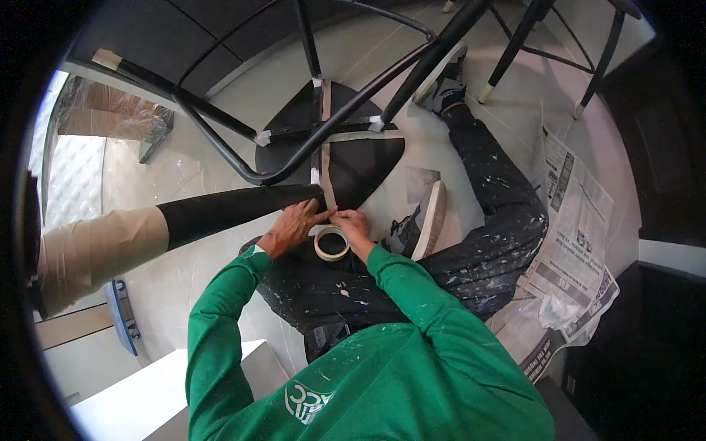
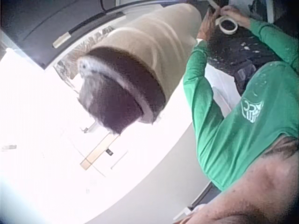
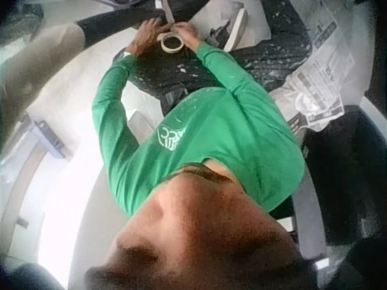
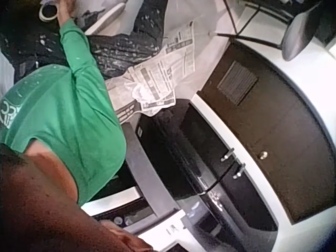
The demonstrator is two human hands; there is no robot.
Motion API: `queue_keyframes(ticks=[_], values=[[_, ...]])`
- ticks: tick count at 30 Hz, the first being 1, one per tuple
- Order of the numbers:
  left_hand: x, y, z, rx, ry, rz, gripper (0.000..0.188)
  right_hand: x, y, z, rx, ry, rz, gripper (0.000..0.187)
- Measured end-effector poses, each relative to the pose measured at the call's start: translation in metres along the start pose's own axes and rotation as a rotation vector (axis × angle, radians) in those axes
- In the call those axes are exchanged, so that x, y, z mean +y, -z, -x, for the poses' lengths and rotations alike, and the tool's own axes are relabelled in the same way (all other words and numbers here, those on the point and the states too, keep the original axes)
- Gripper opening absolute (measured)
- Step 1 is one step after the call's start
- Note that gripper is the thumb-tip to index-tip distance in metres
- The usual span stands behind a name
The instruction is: The person applies masking tape to the undersides and legs of a black chair while sitting on the floor.
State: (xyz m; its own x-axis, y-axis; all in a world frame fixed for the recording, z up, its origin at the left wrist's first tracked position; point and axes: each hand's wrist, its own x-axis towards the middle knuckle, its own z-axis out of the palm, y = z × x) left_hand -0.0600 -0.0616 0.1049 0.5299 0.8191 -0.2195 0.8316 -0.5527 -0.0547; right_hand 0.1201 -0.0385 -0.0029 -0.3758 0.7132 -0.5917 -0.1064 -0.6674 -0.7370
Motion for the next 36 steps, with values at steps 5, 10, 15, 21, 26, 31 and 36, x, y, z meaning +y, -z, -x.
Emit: queue_keyframes(ticks=[5,10,15,21,26,31,36], values=[[-0.004,-0.014,-0.004,0.043,-0.060,-0.087,0.097,0.007,0.008,-0.003,0.003,-0.002,0.067,0.020],[-0.001,-0.013,-0.005,0.009,-0.060,-0.072,0.090,0.012,0.012,-0.010,-0.039,-0.090,0.107,0.017],[0.006,-0.020,0.003,0.036,0.005,-0.106,0.076,0.001,0.009,-0.008,-0.094,-0.174,0.070,0.014],[0.015,-0.017,0.002,0.071,0.068,0.007,0.069,-0.014,0.014,-0.005,-0.132,-0.279,0.024,0.015],[0.022,-0.022,0.003,0.193,0.215,0.456,0.070,-0.008,0.019,-0.006,-0.160,-0.272,0.004,0.012],[0.043,-0.088,-0.002,0.655,1.359,1.797,0.060,-0.003,0.039,-0.005,-0.202,-0.292,-0.159,0.014],[0.015,-0.114,0.005,0.626,1.442,2.285,0.069,-0.015,0.021,0.001,-0.219,-0.268,0.004,0.014]])
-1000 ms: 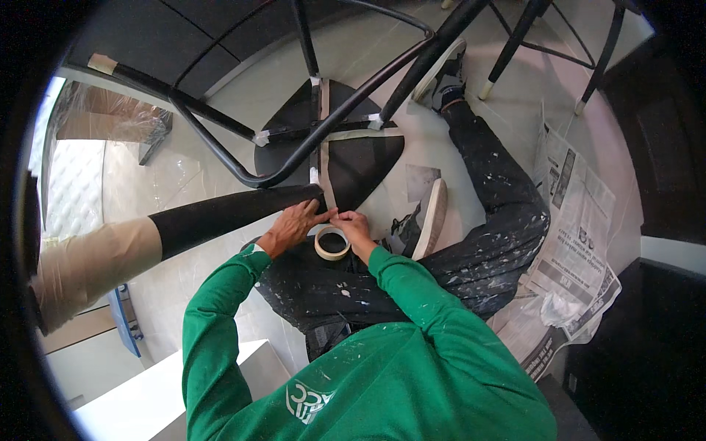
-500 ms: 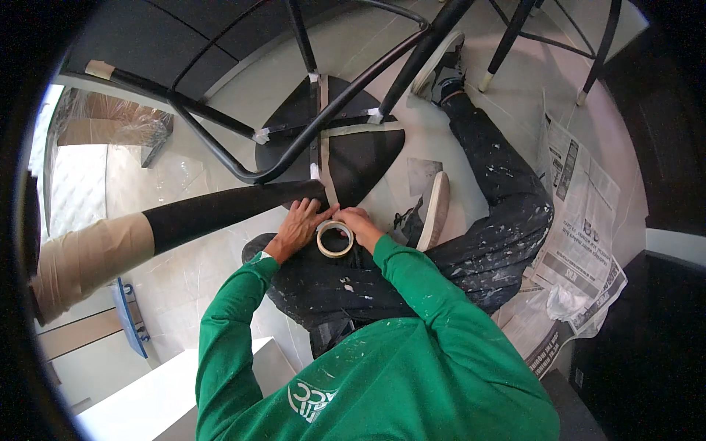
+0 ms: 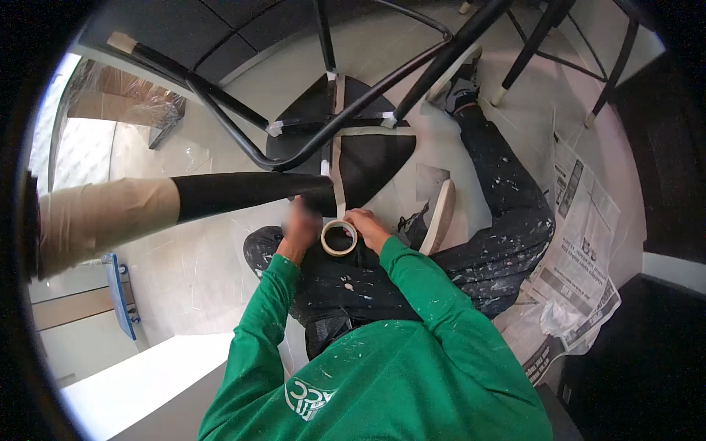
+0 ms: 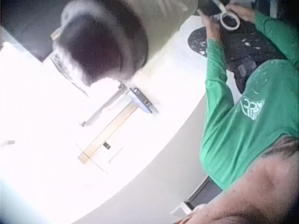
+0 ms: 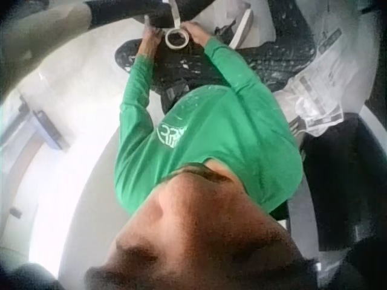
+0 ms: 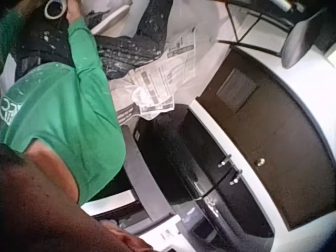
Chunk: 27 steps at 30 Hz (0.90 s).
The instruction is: The person applies masking tape to the undersides and legs of a black chair while sitting on the floor.
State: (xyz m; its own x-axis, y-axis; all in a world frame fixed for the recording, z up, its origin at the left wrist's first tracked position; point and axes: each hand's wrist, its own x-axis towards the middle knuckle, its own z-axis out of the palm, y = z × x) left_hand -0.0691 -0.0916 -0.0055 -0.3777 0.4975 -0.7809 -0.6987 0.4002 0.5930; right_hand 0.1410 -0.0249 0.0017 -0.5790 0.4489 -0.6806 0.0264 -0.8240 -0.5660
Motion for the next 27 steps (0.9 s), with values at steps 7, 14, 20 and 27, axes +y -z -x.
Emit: queue_keyframes(ticks=[7,14,20,27], values=[[-0.012,-0.033,-0.013,0.077,0.063,0.047,0.073,0.004,0.006,-0.003,0.015,0.155,0.048,0.014],[-0.044,-0.062,-0.008,0.028,0.372,0.394,0.136,-0.007,0.046,0.019,-0.022,0.044,-0.041,0.020],[-0.043,-0.078,0.013,0.007,0.424,0.344,0.122,-0.008,0.046,0.024,0.041,0.021,0.121,0.020],[-0.047,-0.060,0.033,-0.474,0.157,-0.054,0.040,0.000,0.047,0.017,0.078,0.025,0.108,0.017]])
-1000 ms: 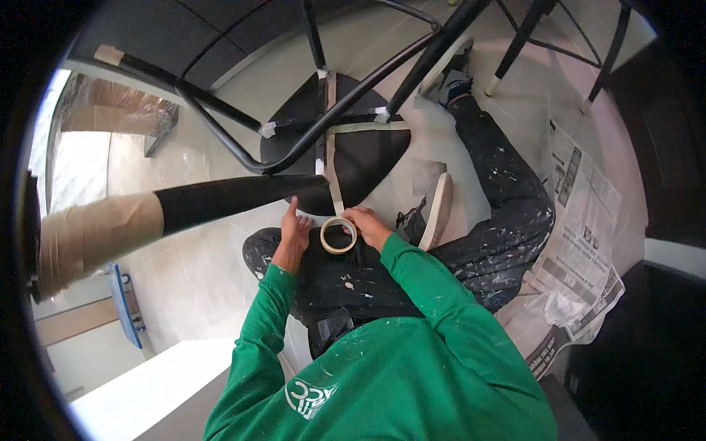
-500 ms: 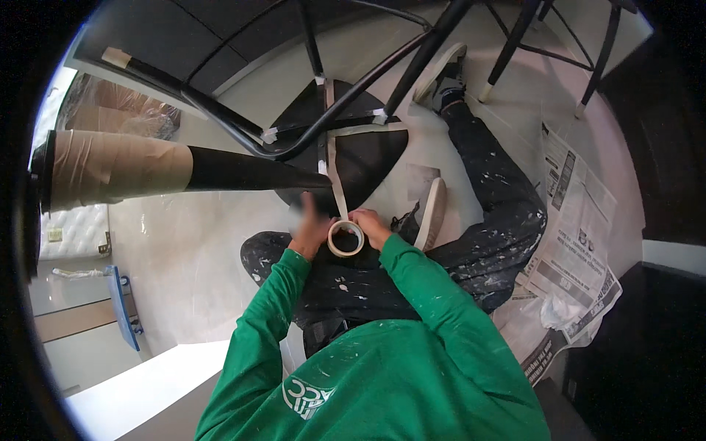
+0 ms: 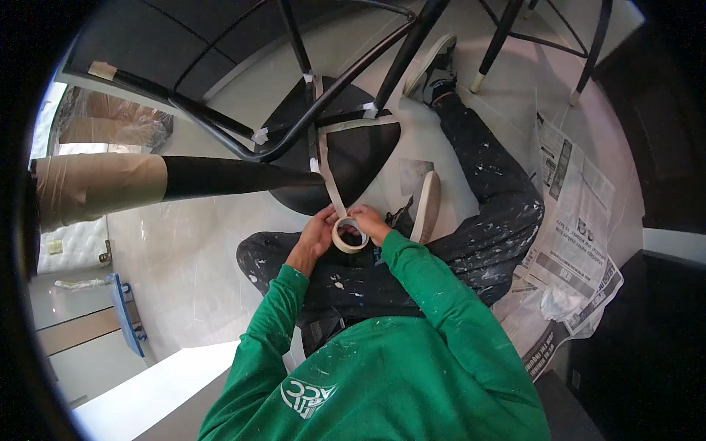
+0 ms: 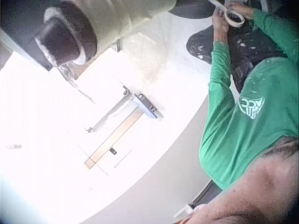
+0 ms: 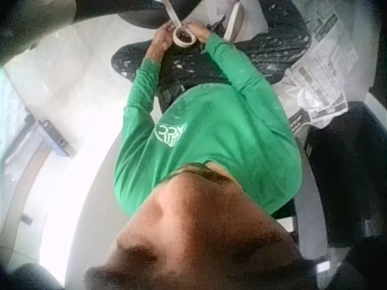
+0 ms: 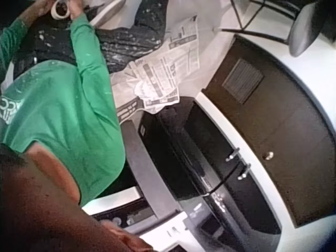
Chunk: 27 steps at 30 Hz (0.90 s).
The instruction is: The person applies masking tape to the undersides and legs of a black chair while sitting on the floor.
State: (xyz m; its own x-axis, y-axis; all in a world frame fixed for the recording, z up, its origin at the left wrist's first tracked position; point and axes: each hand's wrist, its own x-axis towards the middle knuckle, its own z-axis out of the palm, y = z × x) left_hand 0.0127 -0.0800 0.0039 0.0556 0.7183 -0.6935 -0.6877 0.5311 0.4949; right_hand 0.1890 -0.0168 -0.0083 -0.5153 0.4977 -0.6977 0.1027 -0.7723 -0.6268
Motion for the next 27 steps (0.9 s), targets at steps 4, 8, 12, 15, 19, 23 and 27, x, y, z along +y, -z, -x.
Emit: queue_keyframes(ticks=[4,8,12,15,19,23,27], values=[[-0.006,-0.018,0.000,0.123,-0.061,-0.091,0.017,0.015,0.005,0.003,0.412,0.692,0.745,0.017],[-0.005,-0.025,0.016,0.258,-0.199,-0.095,0.009,-0.022,-0.040,0.076,0.466,0.764,0.752,0.026],[-0.003,-0.036,0.013,0.211,-0.182,-0.163,0.011,-0.014,-0.040,0.105,0.327,0.569,0.761,0.035],[0.002,-0.034,0.006,0.232,-0.214,-0.342,0.011,-0.007,-0.034,0.104,0.306,0.604,0.835,0.037],[0.001,-0.011,0.007,0.239,-0.284,-0.389,0.014,-0.033,-0.047,0.108,0.347,0.460,0.618,0.052],[0.001,-0.028,0.012,0.280,-0.198,-0.226,0.014,-0.012,-0.019,0.079,0.285,0.296,0.666,0.067],[-0.002,-0.017,0.007,0.212,-0.174,-0.240,0.015,-0.027,-0.015,0.058,-0.012,0.045,0.535,0.051]])
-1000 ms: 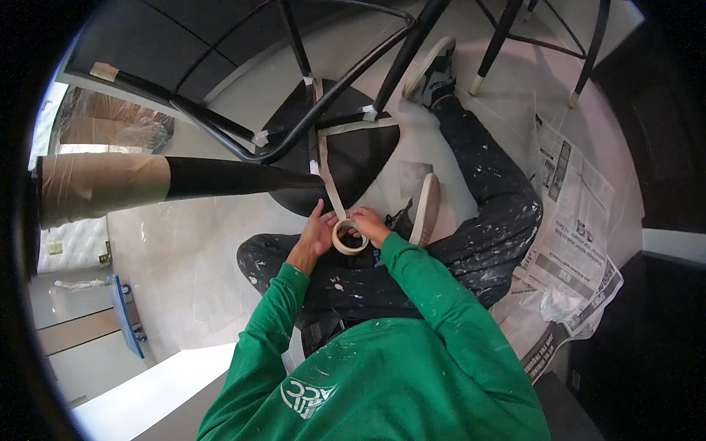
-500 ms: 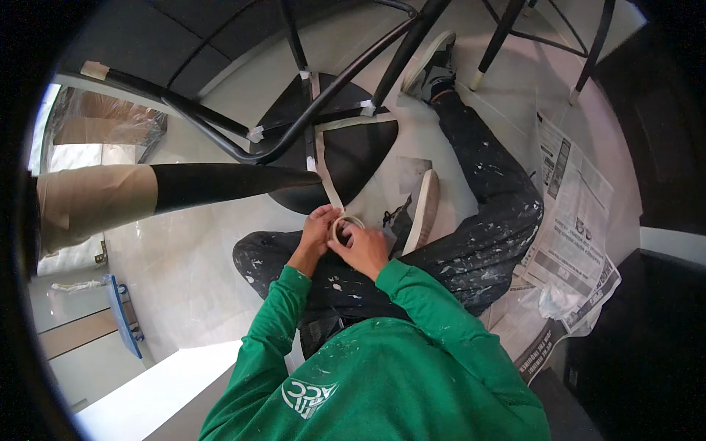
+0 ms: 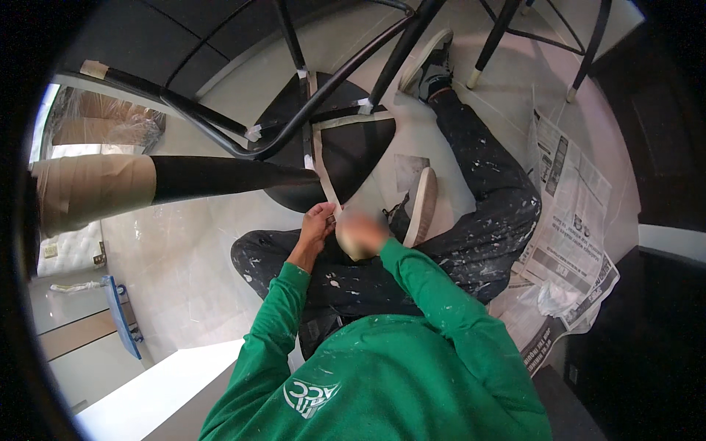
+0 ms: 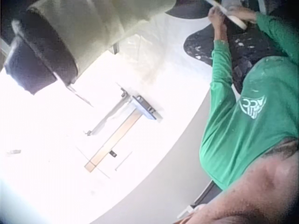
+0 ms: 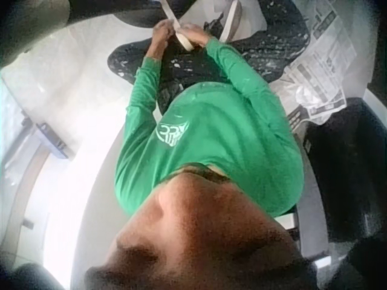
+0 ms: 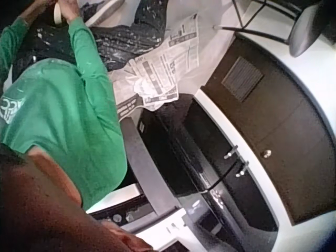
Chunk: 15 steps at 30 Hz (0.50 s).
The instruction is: The person applies masking tape to the undersides and legs of a black chair while sitting on the floor.
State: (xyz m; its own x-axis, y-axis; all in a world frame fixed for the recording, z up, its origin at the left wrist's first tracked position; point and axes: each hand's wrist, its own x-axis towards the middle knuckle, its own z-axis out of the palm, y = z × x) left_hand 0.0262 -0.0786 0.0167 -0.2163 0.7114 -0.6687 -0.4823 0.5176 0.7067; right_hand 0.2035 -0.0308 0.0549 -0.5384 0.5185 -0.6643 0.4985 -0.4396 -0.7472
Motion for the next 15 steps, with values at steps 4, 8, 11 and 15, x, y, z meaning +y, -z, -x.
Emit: queue_keyframes(ticks=[4,8,11,15], values=[[0.007,-0.027,0.016,0.070,0.051,-0.032,0.028,-0.013,0.010,0.000,-0.109,-0.218,-0.432,0.044],[0.009,-0.025,0.019,-0.085,0.125,-0.044,0.033,0.002,0.015,-0.014,0.018,-0.145,-0.401,0.036],[0.012,-0.013,0.022,-0.198,0.178,-0.066,0.031,-0.002,0.019,-0.017,-0.052,-0.154,-0.238,0.026],[0.016,-0.011,0.026,-0.169,0.181,-0.114,0.022,-0.014,0.027,-0.007,-0.147,-0.264,-0.321,0.022]])
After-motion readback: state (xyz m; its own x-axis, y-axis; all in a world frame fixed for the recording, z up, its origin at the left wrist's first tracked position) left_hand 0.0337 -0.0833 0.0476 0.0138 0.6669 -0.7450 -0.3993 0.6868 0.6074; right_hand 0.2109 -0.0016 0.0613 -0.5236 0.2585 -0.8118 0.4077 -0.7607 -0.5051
